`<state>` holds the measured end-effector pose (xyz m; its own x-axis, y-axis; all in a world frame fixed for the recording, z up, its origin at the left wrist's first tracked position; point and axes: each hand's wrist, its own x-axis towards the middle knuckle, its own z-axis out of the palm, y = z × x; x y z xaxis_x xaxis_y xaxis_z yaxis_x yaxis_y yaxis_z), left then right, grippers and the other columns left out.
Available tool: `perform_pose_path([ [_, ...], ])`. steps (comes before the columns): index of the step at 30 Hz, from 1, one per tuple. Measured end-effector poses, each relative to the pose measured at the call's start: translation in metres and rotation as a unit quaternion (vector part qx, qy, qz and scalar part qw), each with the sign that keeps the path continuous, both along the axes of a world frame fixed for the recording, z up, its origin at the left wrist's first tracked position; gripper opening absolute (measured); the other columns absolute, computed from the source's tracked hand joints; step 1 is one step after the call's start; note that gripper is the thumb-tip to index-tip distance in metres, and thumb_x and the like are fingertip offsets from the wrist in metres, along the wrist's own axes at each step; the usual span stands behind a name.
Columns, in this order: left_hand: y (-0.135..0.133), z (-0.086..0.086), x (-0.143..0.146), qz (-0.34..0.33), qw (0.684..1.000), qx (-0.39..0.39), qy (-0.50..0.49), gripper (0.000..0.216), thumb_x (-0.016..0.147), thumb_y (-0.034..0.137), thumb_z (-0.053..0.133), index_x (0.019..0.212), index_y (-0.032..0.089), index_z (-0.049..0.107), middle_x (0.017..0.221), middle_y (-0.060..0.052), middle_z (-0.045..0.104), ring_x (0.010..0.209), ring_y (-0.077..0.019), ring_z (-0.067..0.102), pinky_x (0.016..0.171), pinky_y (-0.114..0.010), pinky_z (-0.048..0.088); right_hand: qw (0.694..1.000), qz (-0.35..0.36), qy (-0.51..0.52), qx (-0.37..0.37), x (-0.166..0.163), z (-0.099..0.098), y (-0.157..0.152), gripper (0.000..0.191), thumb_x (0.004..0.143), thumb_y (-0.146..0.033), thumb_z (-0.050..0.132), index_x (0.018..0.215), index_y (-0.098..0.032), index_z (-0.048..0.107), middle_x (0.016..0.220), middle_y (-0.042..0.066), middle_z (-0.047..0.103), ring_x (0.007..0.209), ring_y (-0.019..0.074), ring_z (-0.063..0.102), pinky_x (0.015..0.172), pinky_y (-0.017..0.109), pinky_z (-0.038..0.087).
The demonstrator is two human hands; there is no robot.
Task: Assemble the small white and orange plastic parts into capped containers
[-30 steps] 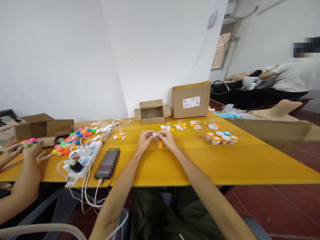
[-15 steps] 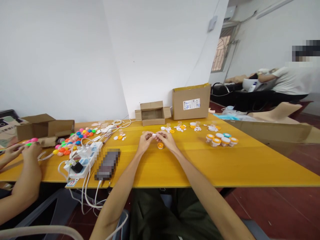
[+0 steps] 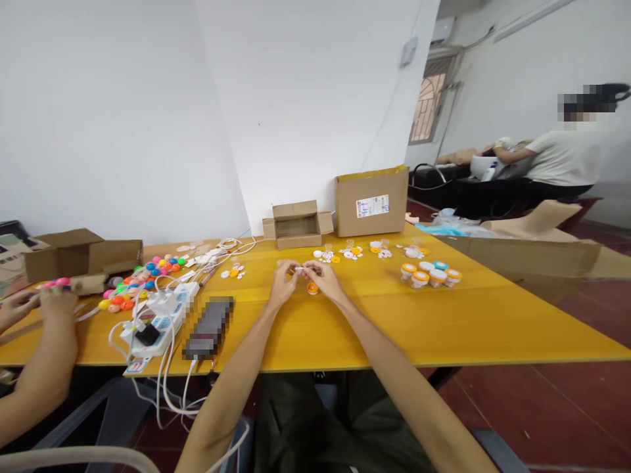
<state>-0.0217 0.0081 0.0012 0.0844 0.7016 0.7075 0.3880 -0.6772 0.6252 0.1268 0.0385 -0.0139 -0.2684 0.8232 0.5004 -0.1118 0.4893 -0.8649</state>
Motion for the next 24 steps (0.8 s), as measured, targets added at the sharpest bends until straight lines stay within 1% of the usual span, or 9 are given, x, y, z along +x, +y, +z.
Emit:
perform_pose_path([
  [3, -0.0003, 0.0007, 0.0002, -0.008, 1.000, 0.003, -0.001, 0.015, 0.088, 0.035, 0.061, 0.081, 0.022, 0.064, 0.078, -0.002, 0.065, 0.077, -0.0168, 0.059, 0.070, -0.029, 0.049, 1.000, -0.008, -0.013, 0.008, -0.0007, -0.0012, 0.0017, 0.014, 0.078, -0.033, 0.061, 0.081, -0.022, 0.068, 0.077, 0.003, 0.072, 0.075, 0.0185, 0.067, 0.073, 0.033, 0.055],
  [7, -0.0020, 0.0026, 0.0004, -0.013, 1.000, -0.001, -0.002, 0.018, 0.087, 0.038, 0.062, 0.079, 0.022, 0.064, 0.080, -0.003, 0.065, 0.079, -0.0175, 0.059, 0.071, -0.030, 0.050, 0.999, -0.014, -0.023, 0.020, -0.0008, -0.0011, 0.0018, 0.014, 0.079, -0.031, 0.059, 0.081, -0.022, 0.069, 0.078, 0.003, 0.072, 0.078, 0.0191, 0.067, 0.075, 0.033, 0.054],
  [17, -0.0025, 0.0024, 0.0002, -0.006, 0.999, -0.023, -0.031, 0.018, 0.082, 0.039, 0.067, 0.075, 0.023, 0.067, 0.079, -0.003, 0.064, 0.078, -0.0185, 0.058, 0.074, -0.031, 0.049, 0.999, -0.026, -0.017, 0.020, 0.0000, 0.0040, -0.0042, 0.013, 0.076, -0.032, 0.060, 0.077, -0.023, 0.070, 0.077, 0.002, 0.073, 0.074, 0.0192, 0.066, 0.071, 0.032, 0.053],
  [24, -0.0030, 0.0038, 0.0011, -0.016, 1.000, -0.006, -0.020, 0.017, 0.084, 0.037, 0.065, 0.075, 0.022, 0.065, 0.078, -0.003, 0.064, 0.078, -0.0185, 0.058, 0.074, -0.031, 0.049, 0.999, -0.034, -0.008, 0.017, -0.0014, 0.0024, -0.0036, 0.014, 0.075, -0.034, 0.061, 0.077, -0.023, 0.070, 0.076, 0.002, 0.072, 0.071, 0.0187, 0.066, 0.072, 0.033, 0.053],
])
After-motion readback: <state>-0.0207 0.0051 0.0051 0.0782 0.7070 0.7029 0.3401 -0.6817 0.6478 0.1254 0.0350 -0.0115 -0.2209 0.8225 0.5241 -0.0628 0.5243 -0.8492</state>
